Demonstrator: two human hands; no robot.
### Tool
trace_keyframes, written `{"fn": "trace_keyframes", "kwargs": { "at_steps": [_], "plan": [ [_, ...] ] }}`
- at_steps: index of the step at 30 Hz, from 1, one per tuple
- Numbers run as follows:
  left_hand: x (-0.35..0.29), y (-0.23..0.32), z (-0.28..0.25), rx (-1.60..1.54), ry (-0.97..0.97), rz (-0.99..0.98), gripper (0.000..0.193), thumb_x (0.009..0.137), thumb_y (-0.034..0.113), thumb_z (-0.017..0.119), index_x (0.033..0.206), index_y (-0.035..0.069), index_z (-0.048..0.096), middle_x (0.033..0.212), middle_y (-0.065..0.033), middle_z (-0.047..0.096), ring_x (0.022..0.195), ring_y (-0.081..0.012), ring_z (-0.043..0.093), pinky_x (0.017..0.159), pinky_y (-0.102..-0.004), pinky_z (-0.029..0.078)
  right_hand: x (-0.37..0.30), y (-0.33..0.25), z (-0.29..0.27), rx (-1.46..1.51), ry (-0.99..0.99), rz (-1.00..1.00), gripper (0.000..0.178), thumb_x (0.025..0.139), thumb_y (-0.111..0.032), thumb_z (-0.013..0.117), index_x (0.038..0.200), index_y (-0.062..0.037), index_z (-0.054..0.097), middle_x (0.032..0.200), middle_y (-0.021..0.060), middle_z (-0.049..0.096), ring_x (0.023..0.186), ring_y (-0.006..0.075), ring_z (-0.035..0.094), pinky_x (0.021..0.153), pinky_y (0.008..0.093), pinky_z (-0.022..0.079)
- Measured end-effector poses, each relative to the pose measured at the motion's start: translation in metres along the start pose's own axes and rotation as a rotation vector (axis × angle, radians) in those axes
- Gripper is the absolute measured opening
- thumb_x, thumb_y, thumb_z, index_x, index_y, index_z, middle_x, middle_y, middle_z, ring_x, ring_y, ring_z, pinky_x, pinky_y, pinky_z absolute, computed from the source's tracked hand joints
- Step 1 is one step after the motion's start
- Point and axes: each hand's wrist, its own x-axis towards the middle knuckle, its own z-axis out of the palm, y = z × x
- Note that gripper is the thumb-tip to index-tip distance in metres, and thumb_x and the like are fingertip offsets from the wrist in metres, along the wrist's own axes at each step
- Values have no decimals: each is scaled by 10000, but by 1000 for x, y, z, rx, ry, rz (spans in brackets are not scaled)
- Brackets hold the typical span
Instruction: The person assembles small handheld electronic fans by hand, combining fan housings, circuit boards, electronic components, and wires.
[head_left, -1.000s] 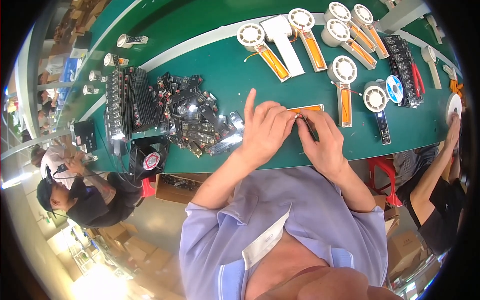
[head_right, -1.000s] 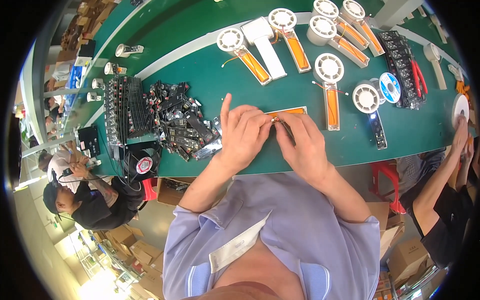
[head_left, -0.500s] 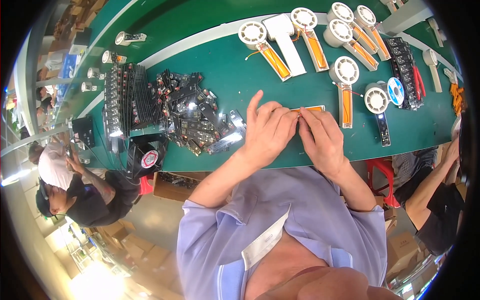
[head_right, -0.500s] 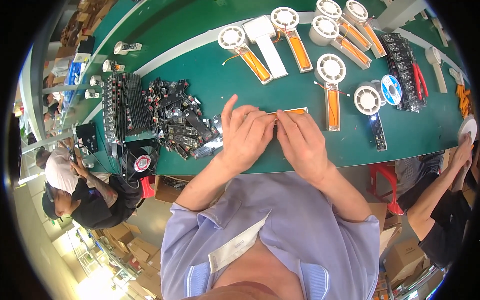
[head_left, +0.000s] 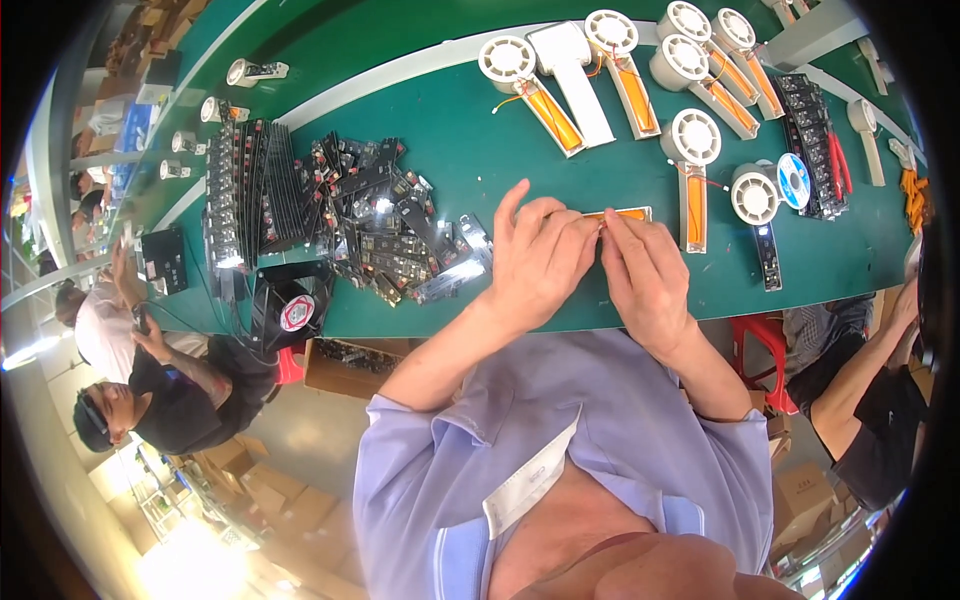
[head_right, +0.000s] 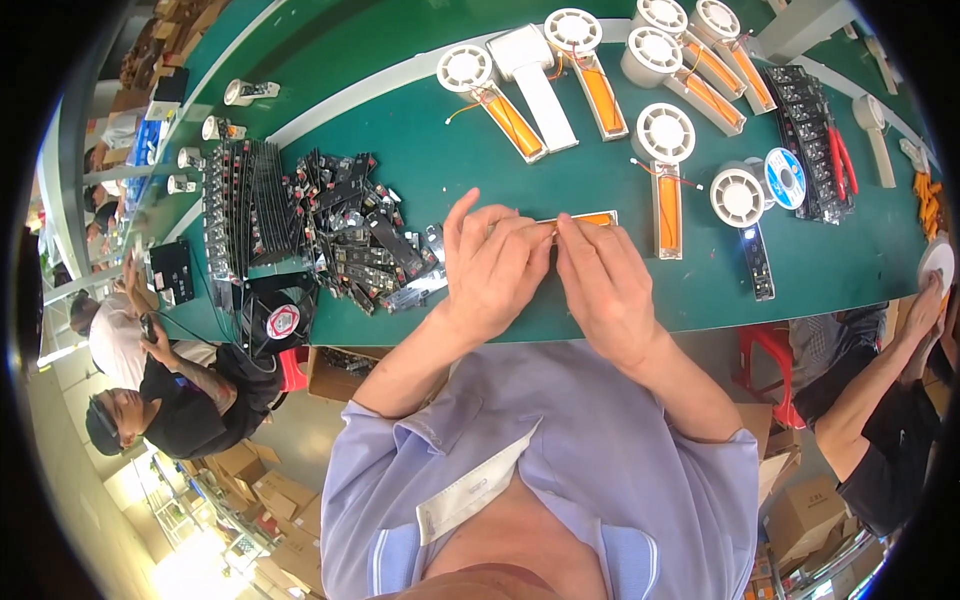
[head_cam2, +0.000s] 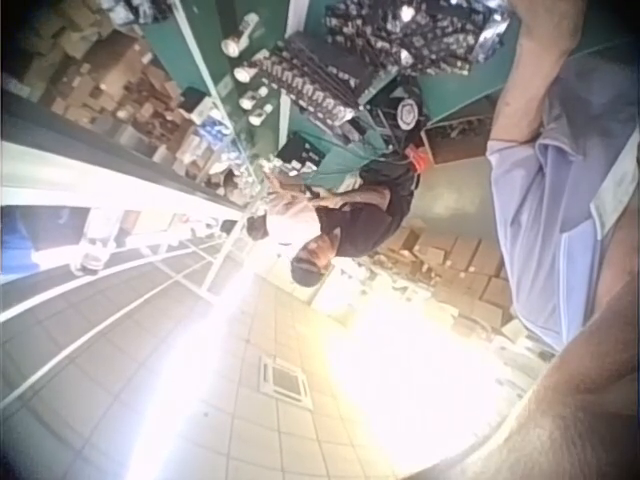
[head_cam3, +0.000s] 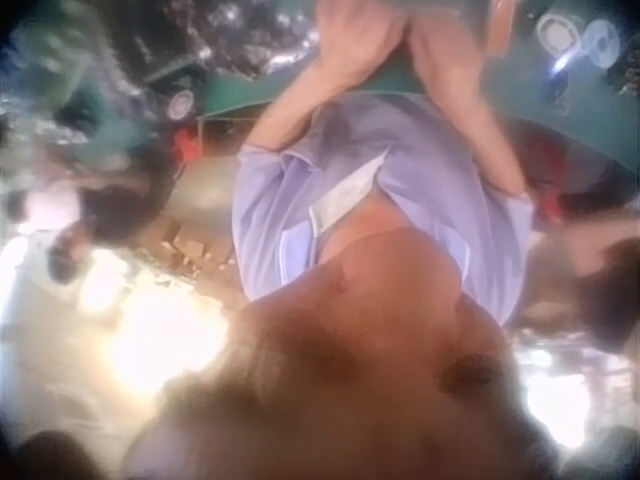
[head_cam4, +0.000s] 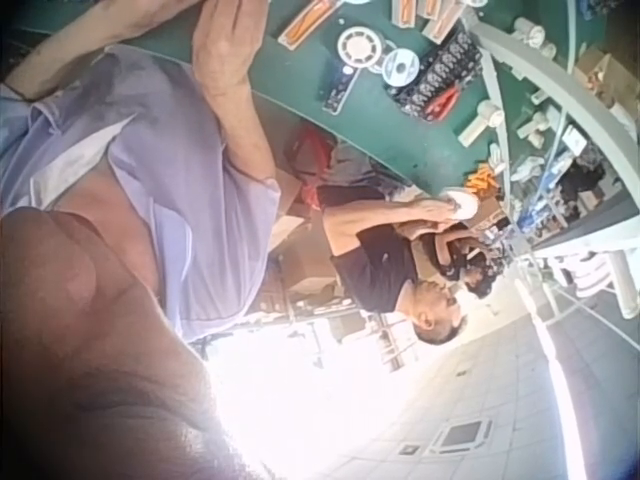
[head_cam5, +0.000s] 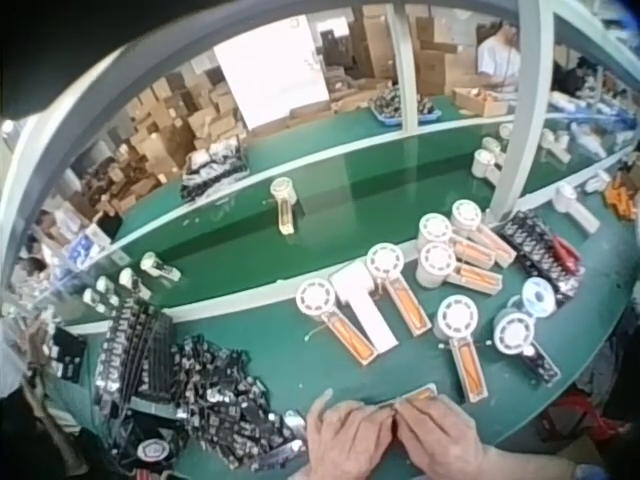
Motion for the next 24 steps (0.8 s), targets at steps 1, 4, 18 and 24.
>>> {"fn": "trace_keyframes", "kwargs": {
  "at_steps": [1, 4, 18, 24],
  "plan": [
    [0, 0, 0, -6, 4, -5, 275, 762, 35, 833, 1011, 84, 726, 946, -12, 717, 957, -234, 649, 1121, -517, 431, 0, 0, 0, 1, -2, 0, 413, 834, 114, 771, 1240, 87, 697, 1071, 160, 680, 867, 311, 675, 745, 398, 571],
    [0, 1, 1, -7, 9, -17, 276, 760, 32, 834, 1006, 85, 722, 947, -13, 717, 961, -233, 648, 1118, -509, 435, 1, 0, -1, 4, -18, 16, 409, 834, 115, 772, 1235, 91, 697, 1075, 161, 681, 868, 310, 675, 742, 399, 573],
    [10, -2, -15, -52, -139, -7, 245, 786, 39, 822, 1016, 64, 740, 925, -11, 704, 985, -218, 637, 1180, -564, 357, 12, 2, -6, 49, -59, -7, 368, 805, 75, 792, 1160, 71, 695, 1025, 164, 700, 871, 328, 686, 748, 411, 582],
    [9, -3, -11, -118, -124, -29, 250, 771, 30, 833, 1000, 64, 741, 921, -13, 707, 964, -231, 641, 1154, -571, 390, 15, 13, -8, 82, -92, -92, 363, 787, 63, 793, 1135, 81, 690, 1006, 161, 692, 858, 322, 675, 738, 402, 576]
  ]
}}
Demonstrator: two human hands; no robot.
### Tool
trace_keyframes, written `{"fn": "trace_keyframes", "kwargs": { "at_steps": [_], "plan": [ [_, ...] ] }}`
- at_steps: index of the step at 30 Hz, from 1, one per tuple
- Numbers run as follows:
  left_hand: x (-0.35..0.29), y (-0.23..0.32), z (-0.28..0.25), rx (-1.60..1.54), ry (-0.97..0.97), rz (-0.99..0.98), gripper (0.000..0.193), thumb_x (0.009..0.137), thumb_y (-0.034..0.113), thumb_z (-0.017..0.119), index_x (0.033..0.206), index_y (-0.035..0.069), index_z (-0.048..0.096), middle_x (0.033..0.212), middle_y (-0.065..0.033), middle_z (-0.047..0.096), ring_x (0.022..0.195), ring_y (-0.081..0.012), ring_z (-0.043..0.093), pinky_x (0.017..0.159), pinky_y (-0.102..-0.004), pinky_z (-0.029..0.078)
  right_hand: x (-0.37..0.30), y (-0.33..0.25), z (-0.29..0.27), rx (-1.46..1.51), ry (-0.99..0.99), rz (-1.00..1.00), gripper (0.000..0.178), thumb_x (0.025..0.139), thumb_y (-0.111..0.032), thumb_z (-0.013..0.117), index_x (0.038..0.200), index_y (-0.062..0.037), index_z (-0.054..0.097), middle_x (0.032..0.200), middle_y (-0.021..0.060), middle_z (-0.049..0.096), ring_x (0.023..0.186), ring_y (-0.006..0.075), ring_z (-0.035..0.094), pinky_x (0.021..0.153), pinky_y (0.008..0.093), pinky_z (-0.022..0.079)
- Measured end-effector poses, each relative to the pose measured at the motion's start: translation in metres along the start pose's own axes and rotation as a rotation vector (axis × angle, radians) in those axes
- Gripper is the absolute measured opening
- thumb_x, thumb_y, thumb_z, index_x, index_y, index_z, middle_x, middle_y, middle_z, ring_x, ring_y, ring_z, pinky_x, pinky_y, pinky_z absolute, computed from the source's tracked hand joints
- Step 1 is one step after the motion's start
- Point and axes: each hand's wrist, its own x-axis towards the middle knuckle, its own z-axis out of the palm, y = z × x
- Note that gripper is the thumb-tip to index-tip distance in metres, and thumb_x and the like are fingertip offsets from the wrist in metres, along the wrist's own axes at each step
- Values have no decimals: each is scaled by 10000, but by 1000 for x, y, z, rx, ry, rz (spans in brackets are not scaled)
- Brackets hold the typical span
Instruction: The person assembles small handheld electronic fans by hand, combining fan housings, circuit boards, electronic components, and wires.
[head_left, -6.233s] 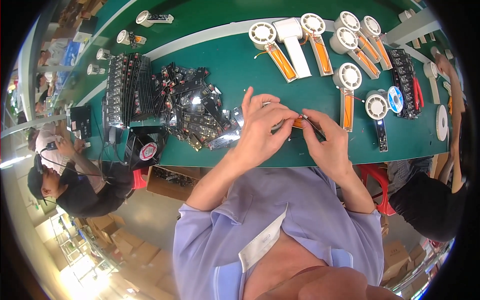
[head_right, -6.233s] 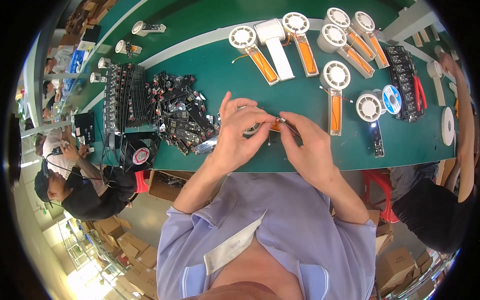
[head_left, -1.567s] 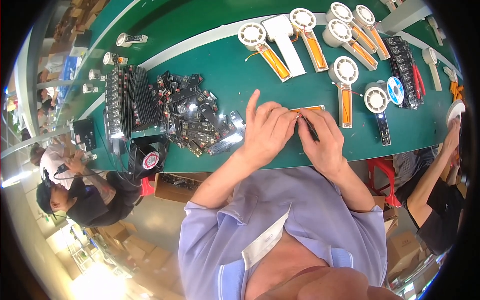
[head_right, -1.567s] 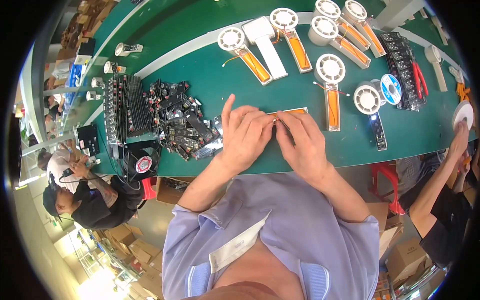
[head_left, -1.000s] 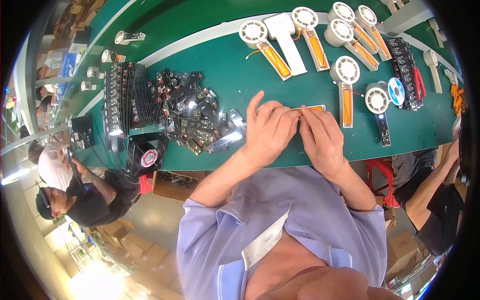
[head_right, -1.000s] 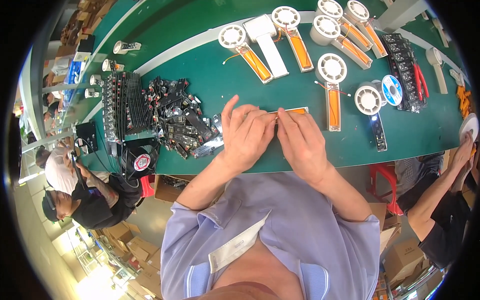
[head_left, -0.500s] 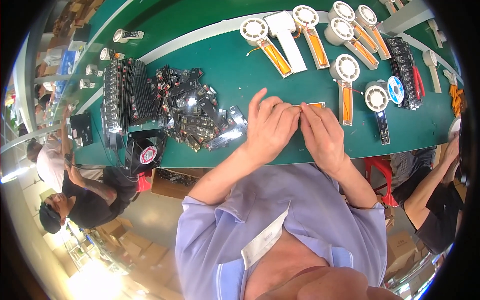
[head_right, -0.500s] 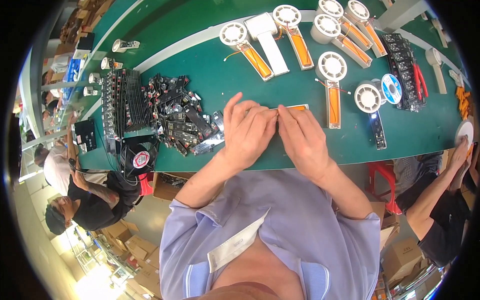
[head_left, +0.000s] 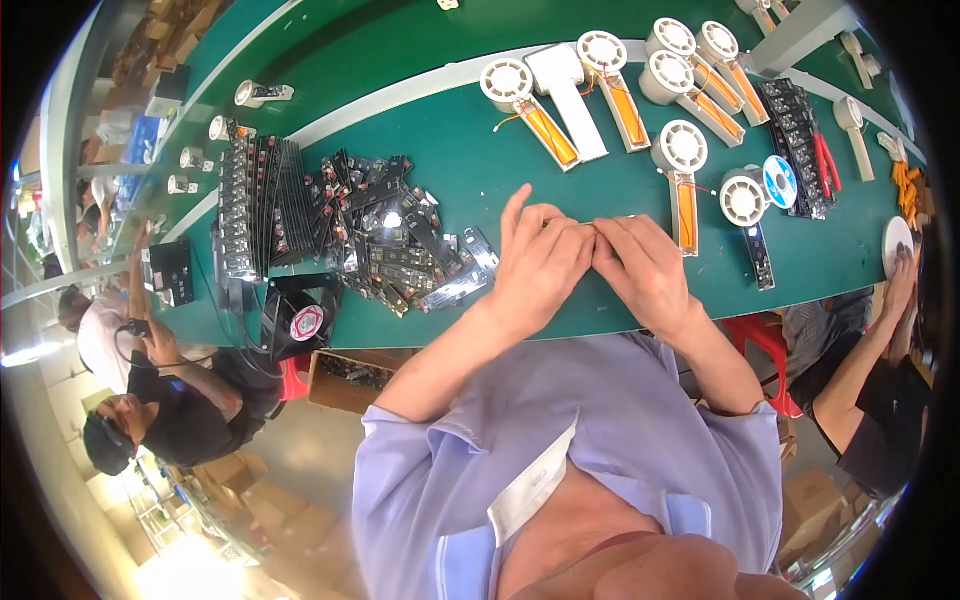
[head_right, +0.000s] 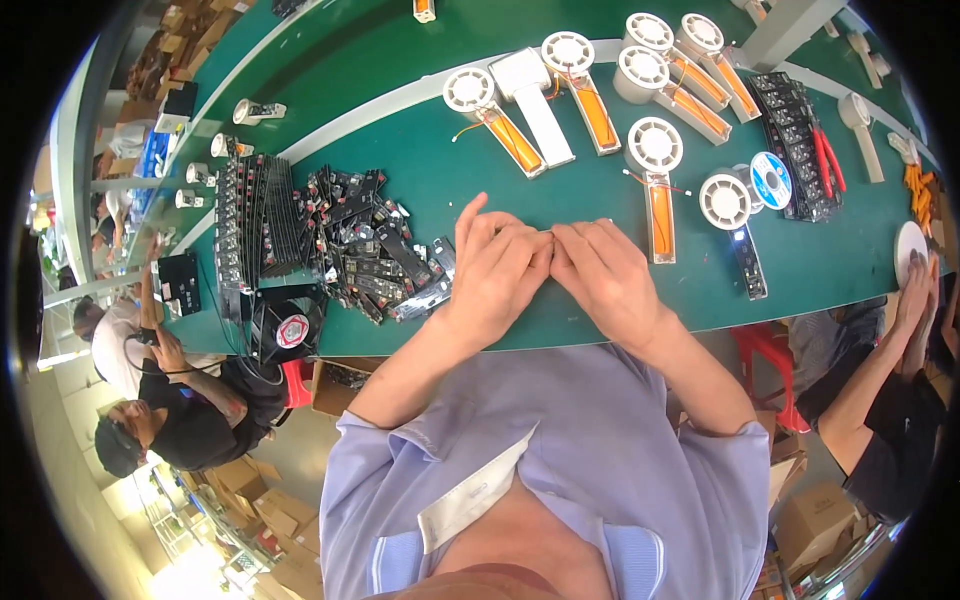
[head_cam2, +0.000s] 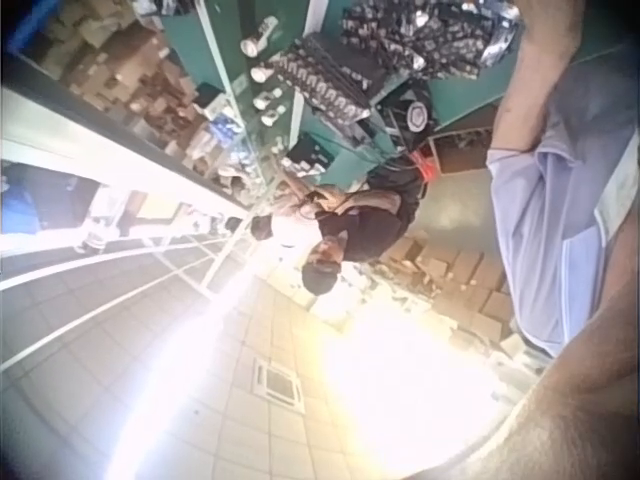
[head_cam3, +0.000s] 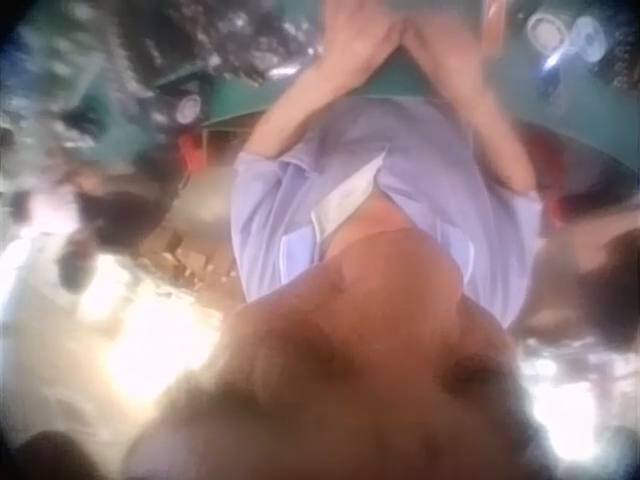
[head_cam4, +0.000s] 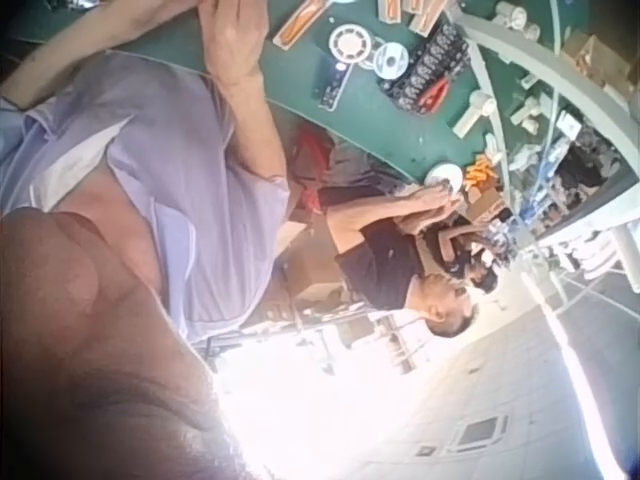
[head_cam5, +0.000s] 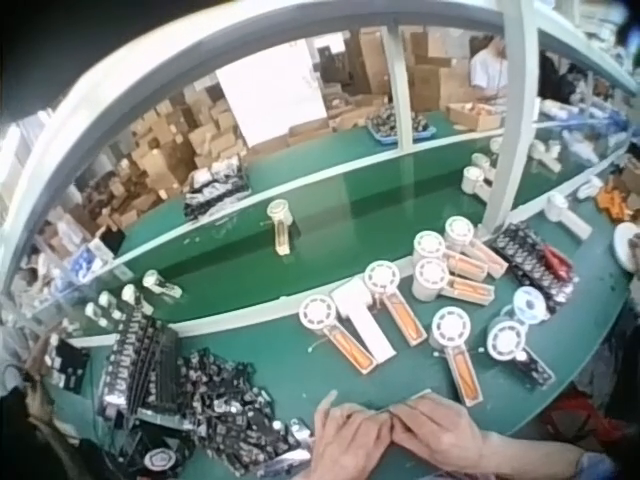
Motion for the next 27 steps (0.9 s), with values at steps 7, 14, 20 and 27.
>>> {"fn": "trace_keyframes", "kwargs": {
  "at_steps": [7, 14, 20, 27],
  "plan": [
    [-2, -3, 5, -21, 62, -7, 253, 764, -10, 830, 986, 66, 733, 920, -13, 707, 948, -234, 644, 1133, -558, 419, 10, 5, -7, -19, -92, -93, 361, 787, 38, 792, 1123, 93, 675, 980, 159, 679, 833, 316, 653, 742, 407, 568],
    [-5, -2, 5, -5, 28, 6, 254, 785, -11, 820, 1006, 71, 726, 945, -16, 708, 966, -237, 643, 1135, -547, 418, 4, 6, -3, -70, -78, -119, 373, 790, 21, 794, 1136, 89, 671, 1002, 166, 674, 858, 325, 657, 760, 409, 576],
    [-4, -2, 5, 9, 37, -41, 238, 796, 6, 815, 1002, 86, 725, 939, -9, 703, 992, -233, 643, 1153, -560, 390, 6, 7, -3, -63, -97, -85, 420, 783, 17, 789, 1179, 74, 661, 1044, 163, 666, 876, 327, 655, 767, 416, 570],
    [-6, 0, -4, 136, 9, -33, 214, 801, 102, 825, 990, 124, 726, 1054, 16, 679, 1083, -227, 598, 1198, -576, 304, 17, -1, -29, -266, -185, -163, 436, 847, 2, 708, 1278, 39, 654, 1074, 118, 667, 908, 295, 644, 832, 410, 523]
  ]
}}
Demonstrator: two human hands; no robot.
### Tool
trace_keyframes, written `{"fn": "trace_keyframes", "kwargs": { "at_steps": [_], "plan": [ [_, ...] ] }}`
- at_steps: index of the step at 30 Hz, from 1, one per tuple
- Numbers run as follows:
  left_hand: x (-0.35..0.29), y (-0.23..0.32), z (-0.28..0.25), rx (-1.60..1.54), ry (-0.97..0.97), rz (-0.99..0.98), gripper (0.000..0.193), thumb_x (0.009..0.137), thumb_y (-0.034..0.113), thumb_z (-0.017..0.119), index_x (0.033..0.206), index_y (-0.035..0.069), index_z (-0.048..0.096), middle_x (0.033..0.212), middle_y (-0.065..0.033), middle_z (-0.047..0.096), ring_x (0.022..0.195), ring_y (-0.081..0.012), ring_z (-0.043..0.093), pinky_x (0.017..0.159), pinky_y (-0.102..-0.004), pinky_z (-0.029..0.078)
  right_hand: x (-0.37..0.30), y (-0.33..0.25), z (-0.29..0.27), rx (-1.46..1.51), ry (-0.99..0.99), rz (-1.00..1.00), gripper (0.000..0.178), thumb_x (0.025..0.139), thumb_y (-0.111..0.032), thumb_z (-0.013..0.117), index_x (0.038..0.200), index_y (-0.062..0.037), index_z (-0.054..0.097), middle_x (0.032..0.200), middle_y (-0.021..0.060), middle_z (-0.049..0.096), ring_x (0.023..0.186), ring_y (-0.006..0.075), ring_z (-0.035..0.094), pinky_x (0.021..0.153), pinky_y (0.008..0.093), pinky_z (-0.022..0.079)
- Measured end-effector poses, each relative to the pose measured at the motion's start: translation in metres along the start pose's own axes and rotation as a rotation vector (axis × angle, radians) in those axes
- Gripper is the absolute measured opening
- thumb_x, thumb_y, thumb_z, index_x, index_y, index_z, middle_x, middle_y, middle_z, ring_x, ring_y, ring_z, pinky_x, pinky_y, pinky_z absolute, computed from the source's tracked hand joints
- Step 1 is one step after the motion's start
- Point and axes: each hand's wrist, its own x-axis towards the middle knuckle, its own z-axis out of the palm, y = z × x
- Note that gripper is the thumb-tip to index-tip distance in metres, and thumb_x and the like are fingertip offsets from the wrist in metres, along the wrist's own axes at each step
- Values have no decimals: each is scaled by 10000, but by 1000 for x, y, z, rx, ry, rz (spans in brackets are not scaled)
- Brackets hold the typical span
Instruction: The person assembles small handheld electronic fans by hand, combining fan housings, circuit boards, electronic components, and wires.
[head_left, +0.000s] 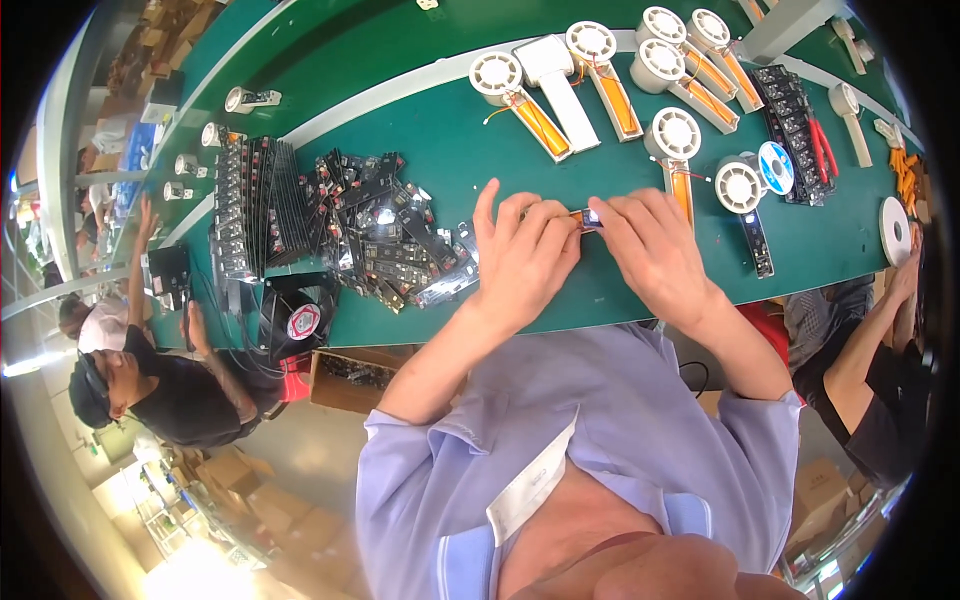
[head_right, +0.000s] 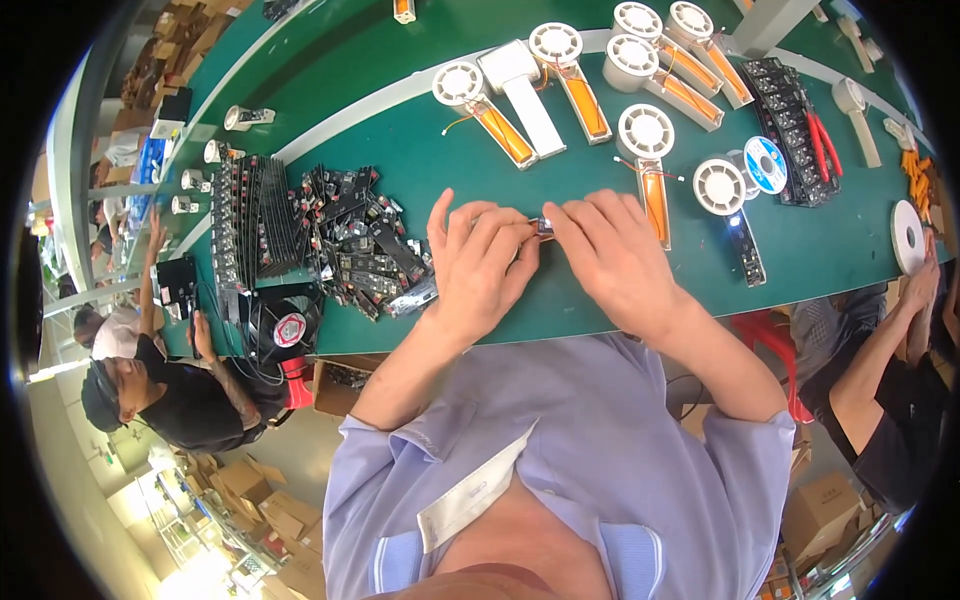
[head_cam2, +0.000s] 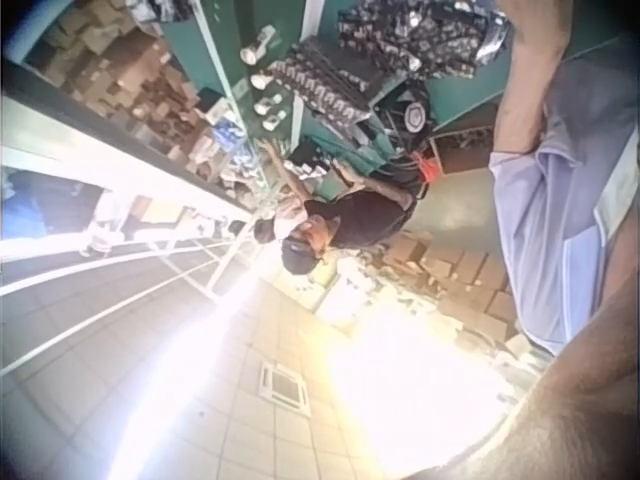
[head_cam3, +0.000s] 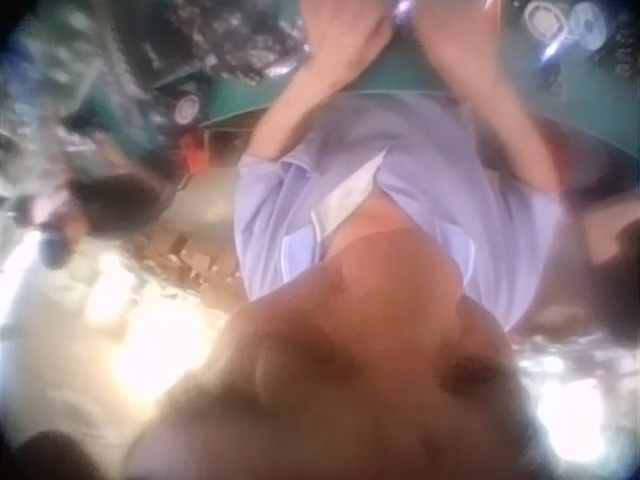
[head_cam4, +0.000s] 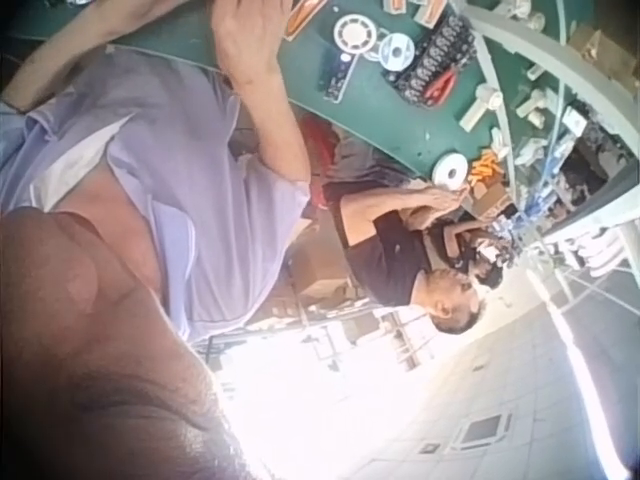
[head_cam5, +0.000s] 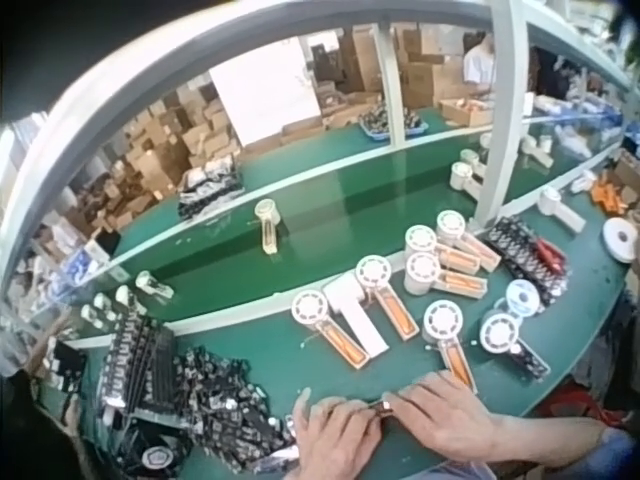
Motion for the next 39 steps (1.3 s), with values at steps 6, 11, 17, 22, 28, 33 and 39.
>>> {"fn": "trace_keyframes", "kwargs": {
  "at_steps": [6, 11, 17, 22, 28, 33, 39],
  "plan": [
    [8, 2, -13, 128, -80, -16, 190, 822, 89, 802, 995, 132, 736, 1147, 6, 680, 1116, -233, 598, 1194, -559, 305, -7, 26, 19, 217, -121, -88, 471, 872, -19, 734, 1333, 30, 656, 1058, 108, 670, 871, 285, 628, 764, 401, 527],
    [4, -3, -12, -151, -191, -189, 158, 849, 76, 782, 993, 115, 728, 1177, -28, 683, 1142, -268, 604, 1191, -581, 313, -14, 20, 25, 418, -41, 17, 467, 869, 17, 771, 1326, 5, 676, 1030, 108, 681, 854, 284, 624, 753, 394, 527],
    [-3, -12, -8, -243, -178, -102, 165, 850, 78, 787, 1003, 98, 728, 1181, -41, 687, 1189, -277, 600, 1197, -598, 324, -5, 12, 15, 220, -24, -24, 422, 871, 35, 760, 1287, 6, 692, 1049, 96, 698, 875, 280, 639, 765, 385, 526],
    [1, -10, -17, -34, -151, 43, 165, 847, 78, 782, 1007, 99, 745, 1182, -37, 691, 1218, -263, 595, 1207, -597, 313, -3, 14, 12, 90, -82, -52, 387, 870, 34, 744, 1253, -2, 708, 1051, 77, 700, 898, 271, 647, 782, 379, 538],
    [0, -3, -11, -390, -193, -339, 358, 851, 74, 760, 1198, 59, 673, 1189, -84, 680, 1216, -337, 582, 1204, -562, 320, 1, 6, 6, 541, -91, 247, 309, 829, 10, 814, 1132, -37, 778, 1105, 85, 733, 933, 293, 649, 831, 384, 555],
    [6, -8, -21, -416, -266, -277, 451, 856, 50, 730, 1290, 50, 610, 1217, -126, 658, 1213, -367, 562, 1154, -530, 357, 6, 13, 14, 556, -137, 303, 291, 823, -8, 833, 1111, -27, 796, 1091, 87, 769, 1033, 289, 658, 894, 389, 563],
    [8, -11, -27, -433, -305, -238, 397, 884, 66, 713, 1269, 54, 619, 1239, -141, 644, 1220, -373, 545, 1089, -505, 384, 11, 13, 18, 568, -165, 216, 284, 819, 6, 852, 1097, 6, 798, 1135, 134, 773, 1139, 306, 681, 944, 377, 572]
  ]
}}
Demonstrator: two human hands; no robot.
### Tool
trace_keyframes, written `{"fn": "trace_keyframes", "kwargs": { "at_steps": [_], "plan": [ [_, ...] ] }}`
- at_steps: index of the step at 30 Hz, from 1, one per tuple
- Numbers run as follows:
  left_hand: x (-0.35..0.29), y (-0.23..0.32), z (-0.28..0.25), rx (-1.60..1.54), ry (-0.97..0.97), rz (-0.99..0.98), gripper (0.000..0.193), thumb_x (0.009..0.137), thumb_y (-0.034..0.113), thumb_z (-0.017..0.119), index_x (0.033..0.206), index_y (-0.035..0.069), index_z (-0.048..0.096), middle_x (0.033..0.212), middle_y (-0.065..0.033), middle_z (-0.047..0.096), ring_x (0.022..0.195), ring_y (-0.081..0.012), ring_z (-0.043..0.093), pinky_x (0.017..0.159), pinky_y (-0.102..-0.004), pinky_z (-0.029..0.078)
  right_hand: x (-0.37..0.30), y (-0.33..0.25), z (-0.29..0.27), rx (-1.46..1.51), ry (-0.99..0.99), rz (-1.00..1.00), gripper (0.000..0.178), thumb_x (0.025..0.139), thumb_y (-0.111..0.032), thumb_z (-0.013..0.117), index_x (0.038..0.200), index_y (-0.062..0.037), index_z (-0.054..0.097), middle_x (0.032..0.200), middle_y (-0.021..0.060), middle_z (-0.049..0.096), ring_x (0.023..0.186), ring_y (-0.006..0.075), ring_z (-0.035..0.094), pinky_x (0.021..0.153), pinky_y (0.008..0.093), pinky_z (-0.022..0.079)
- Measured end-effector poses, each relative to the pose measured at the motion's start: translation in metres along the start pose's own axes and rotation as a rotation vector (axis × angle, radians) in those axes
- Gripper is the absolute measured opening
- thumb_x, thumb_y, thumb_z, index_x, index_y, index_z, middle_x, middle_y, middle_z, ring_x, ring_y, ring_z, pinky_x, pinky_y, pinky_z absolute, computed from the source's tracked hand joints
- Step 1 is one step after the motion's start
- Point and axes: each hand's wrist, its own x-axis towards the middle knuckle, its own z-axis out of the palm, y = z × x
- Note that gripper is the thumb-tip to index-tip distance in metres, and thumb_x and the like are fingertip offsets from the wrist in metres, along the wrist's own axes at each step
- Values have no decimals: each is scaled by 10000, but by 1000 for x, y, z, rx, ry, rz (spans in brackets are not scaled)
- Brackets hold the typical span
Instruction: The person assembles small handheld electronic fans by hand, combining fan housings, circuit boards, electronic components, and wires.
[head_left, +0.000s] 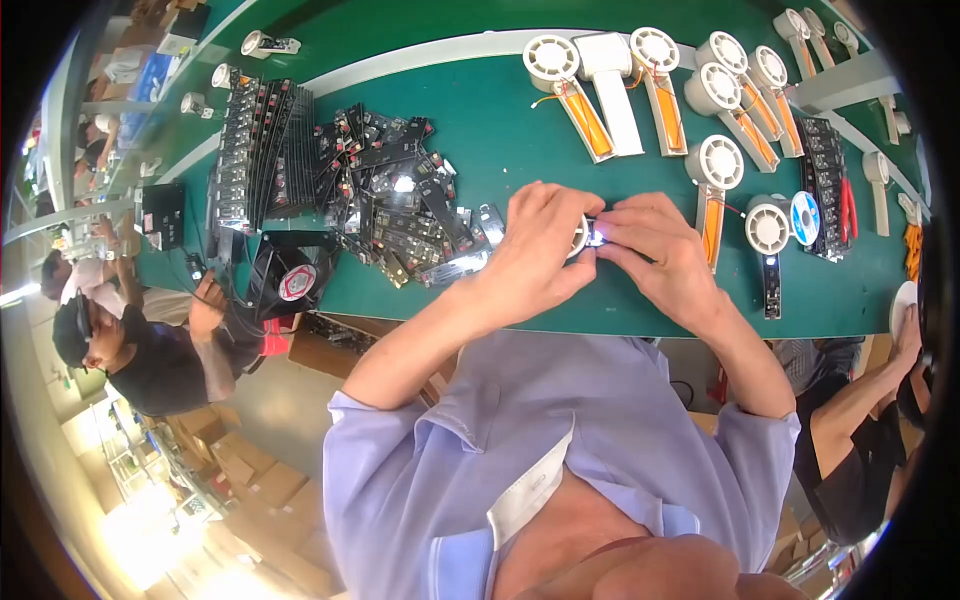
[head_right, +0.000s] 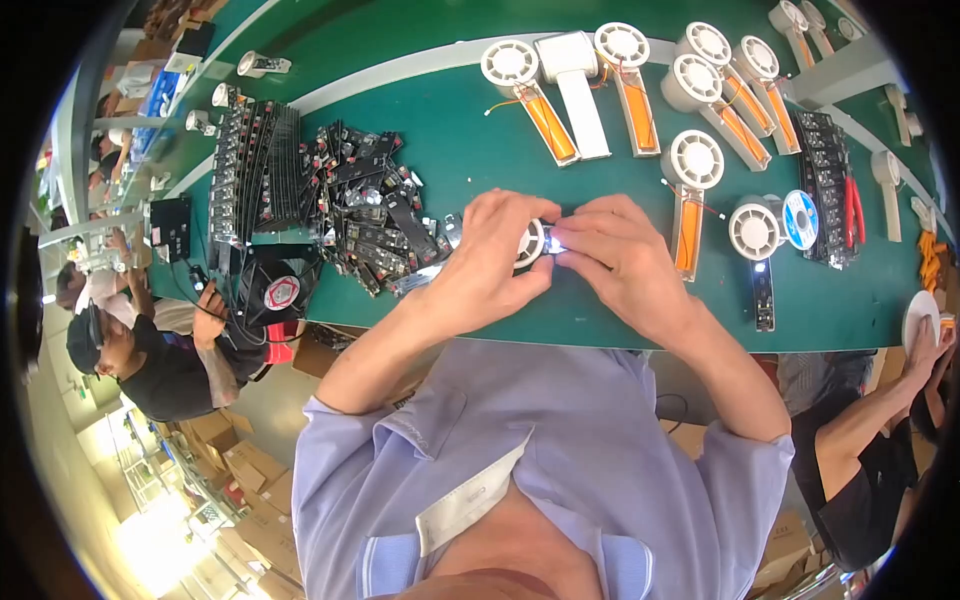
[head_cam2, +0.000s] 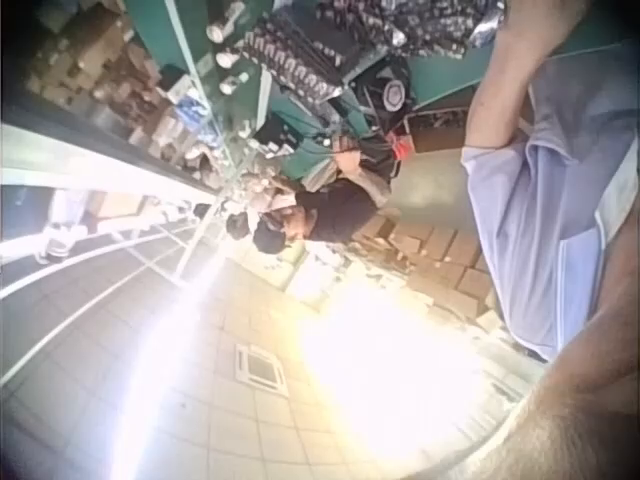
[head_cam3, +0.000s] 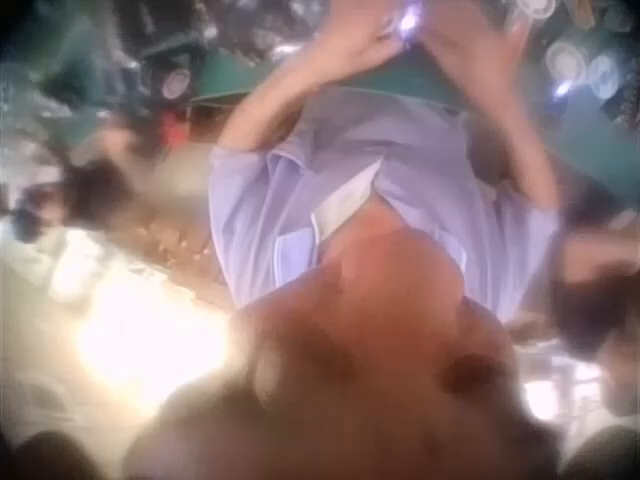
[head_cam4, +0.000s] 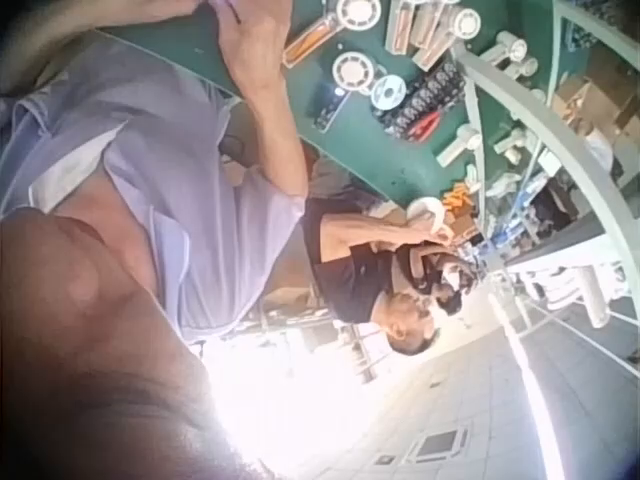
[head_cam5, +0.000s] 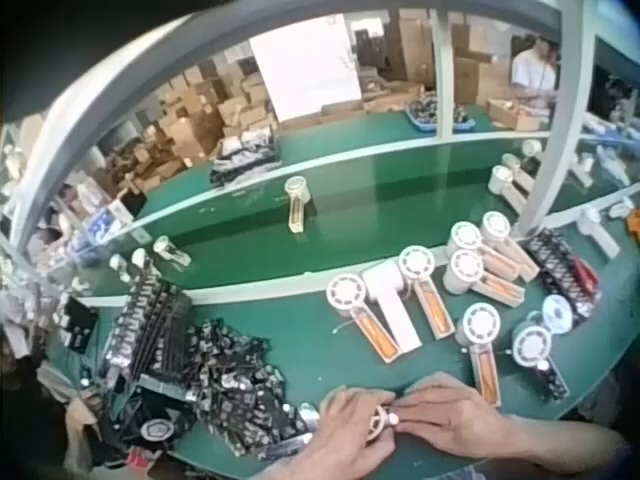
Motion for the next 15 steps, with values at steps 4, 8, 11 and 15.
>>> {"fn": "trace_keyframes", "kwargs": {
  "at_steps": [4, 8, 11, 15],
  "plan": [
    [-2, -9, 6, 32, -13, 69, 287, 915, 81, 699, 1196, 61, 648, 1228, -128, 647, 1208, -368, 551, 1077, -487, 387, -10, 1, 2, 59, 5, 73, 287, 850, -11, 837, 1131, 6, 785, 1183, 178, 763, 1209, 343, 681, 966, 403, 579],
    [0, -9, 2, 7, -21, 35, 223, 919, 103, 698, 1134, 63, 660, 1216, -115, 648, 1189, -352, 556, 1067, -488, 387, -13, 9, 0, -29, -43, 67, 297, 902, -102, 814, 1179, -25, 742, 1223, 197, 746, 1130, 391, 717, 948, 429, 590],
    [-1, -14, 4, 45, -22, 59, 238, 904, 112, 708, 1132, 60, 662, 1218, -114, 646, 1185, -348, 558, 1057, -498, 387, -6, -1, -2, -82, -78, 19, 301, 896, -96, 819, 1165, -6, 716, 1138, 201, 760, 1009, 389, 745, 862, 423, 607],
    [-7, -15, 2, 2, 206, 182, 320, 881, 104, 734, 1192, 64, 675, 1279, -109, 637, 1288, -342, 544, 1148, -522, 387, -8, -13, -6, -211, -132, -45, 316, 886, -80, 830, 1148, 44, 705, 1031, 220, 749, 893, 384, 742, 765, 438, 591]
  ]
}}
